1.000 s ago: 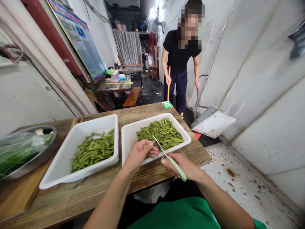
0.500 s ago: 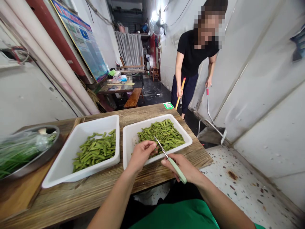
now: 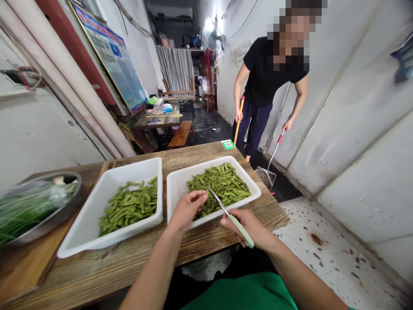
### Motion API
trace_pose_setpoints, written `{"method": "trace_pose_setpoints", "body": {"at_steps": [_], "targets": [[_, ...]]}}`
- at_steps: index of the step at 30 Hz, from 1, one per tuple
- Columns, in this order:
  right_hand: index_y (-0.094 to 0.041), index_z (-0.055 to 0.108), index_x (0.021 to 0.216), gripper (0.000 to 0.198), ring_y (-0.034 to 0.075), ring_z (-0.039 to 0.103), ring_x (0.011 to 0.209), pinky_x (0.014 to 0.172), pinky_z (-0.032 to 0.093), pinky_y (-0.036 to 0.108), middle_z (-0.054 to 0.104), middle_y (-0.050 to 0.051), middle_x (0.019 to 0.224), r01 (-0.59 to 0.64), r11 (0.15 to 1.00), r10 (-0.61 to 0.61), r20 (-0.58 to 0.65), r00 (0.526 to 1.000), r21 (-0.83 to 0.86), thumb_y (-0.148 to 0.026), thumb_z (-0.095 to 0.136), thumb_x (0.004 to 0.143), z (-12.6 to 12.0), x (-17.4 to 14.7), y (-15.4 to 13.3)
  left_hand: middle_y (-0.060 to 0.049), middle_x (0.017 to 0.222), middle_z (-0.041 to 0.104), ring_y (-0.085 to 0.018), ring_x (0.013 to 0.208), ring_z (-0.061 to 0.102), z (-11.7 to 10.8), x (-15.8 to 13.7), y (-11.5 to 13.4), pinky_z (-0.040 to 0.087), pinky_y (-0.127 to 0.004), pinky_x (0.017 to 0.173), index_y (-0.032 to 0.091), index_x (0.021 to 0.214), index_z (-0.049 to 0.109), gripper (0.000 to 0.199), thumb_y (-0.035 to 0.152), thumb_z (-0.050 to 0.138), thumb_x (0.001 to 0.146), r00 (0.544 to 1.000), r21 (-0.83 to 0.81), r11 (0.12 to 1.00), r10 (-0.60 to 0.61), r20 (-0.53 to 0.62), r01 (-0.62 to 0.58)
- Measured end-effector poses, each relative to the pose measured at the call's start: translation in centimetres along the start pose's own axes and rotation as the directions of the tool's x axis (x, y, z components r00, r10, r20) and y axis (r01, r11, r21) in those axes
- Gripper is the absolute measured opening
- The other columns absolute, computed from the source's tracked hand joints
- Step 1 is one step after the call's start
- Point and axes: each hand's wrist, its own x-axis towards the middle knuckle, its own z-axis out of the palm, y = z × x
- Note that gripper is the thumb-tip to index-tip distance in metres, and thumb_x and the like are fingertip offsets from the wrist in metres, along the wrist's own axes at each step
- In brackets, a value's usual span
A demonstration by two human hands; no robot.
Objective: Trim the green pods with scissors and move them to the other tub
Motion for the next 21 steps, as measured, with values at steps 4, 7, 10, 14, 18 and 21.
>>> {"method": "trace_pose_setpoints", "body": {"at_steps": [4, 7, 10, 14, 18, 21], "targets": [[-0.018, 0.048, 0.082, 0.043, 0.007, 0.045, 0.04, 0.037, 0.039, 0.017, 0.043, -0.007, 0.054, 0.05, 0.997, -0.052, 0.032, 0.998, 0.053, -0.061, 0.045, 0.081, 0.1, 0.0, 0.2, -0.001, 0.065, 0.064, -0.009, 0.061, 0.059, 0.0, -0.1, 0.1, 0.046, -0.018, 0.058, 0.013, 0.08, 0.061, 0.035, 0.029, 0.08, 0.055, 0.995, -0.253, 0.964, -0.07, 0.075, 0.086], [-0.018, 0.048, 0.08, 0.045, 0.007, 0.046, 0.041, 0.039, 0.04, 0.017, 0.045, -0.005, 0.055, 0.052, 0.999, -0.053, 0.044, 0.998, 0.007, -0.061, 0.041, 0.083, 0.2, -0.2, 0.3, -0.004, 0.07, 0.068, -0.01, 0.066, 0.063, 0.5, -0.5, 0.3, 0.049, -0.019, 0.065, 0.012, 0.079, 0.059, 0.033, 0.025, 0.08, 0.057, 0.994, -0.277, 0.957, -0.069, 0.084, 0.09], [-0.018, 0.048, 0.08, 0.044, 0.007, 0.045, 0.041, 0.039, 0.04, 0.017, 0.045, -0.005, 0.055, 0.073, 0.997, -0.072, 0.04, 0.997, -0.023, -0.061, 0.041, 0.083, 0.3, -0.3, 0.0, -0.005, 0.068, 0.069, -0.01, 0.062, 0.063, 1.0, -0.9, 0.4, 0.051, -0.019, 0.063, 0.012, 0.076, 0.058, 0.031, 0.024, 0.079, 0.058, 0.997, -0.255, 0.964, -0.061, 0.055, 0.073], [-0.017, 0.05, 0.082, 0.043, 0.007, 0.044, 0.04, 0.039, 0.04, 0.017, 0.045, -0.005, 0.054, 0.084, 0.995, -0.082, 0.04, 0.996, -0.044, -0.06, 0.042, 0.084, 0.3, -0.3, -0.3, -0.005, 0.065, 0.069, -0.01, 0.059, 0.063, 1.2, -1.1, 0.4, 0.051, -0.02, 0.06, 0.011, 0.073, 0.059, 0.032, 0.027, 0.08, 0.056, 0.999, -0.209, 0.977, -0.039, 0.028, 0.044], [-0.017, 0.048, 0.076, 0.042, 0.006, 0.045, 0.038, 0.038, 0.04, 0.017, 0.045, -0.005, 0.053, 0.092, 0.994, -0.09, 0.04, 0.995, -0.056, -0.058, 0.043, 0.084, 0.4, -0.2, -0.4, -0.004, 0.064, 0.068, -0.011, 0.06, 0.063, 1.5, -1.2, 0.1, 0.051, -0.021, 0.061, 0.011, 0.072, 0.06, 0.033, 0.03, 0.08, 0.055, 0.999, -0.16, 0.987, -0.024, 0.033, 0.029], [-0.018, 0.046, 0.073, 0.042, 0.006, 0.043, 0.034, 0.033, 0.037, 0.016, 0.043, -0.006, 0.049, 0.064, 0.997, -0.063, 0.024, 0.998, -0.031, -0.058, 0.045, 0.083, 0.6, -0.1, -0.2, -0.005, 0.065, 0.068, -0.012, 0.06, 0.063, 1.8, -1.1, -0.2, 0.051, -0.024, 0.062, 0.011, 0.073, 0.059, 0.033, 0.032, 0.079, 0.055, 0.999, -0.131, 0.991, -0.014, 0.035, 0.018]]}}
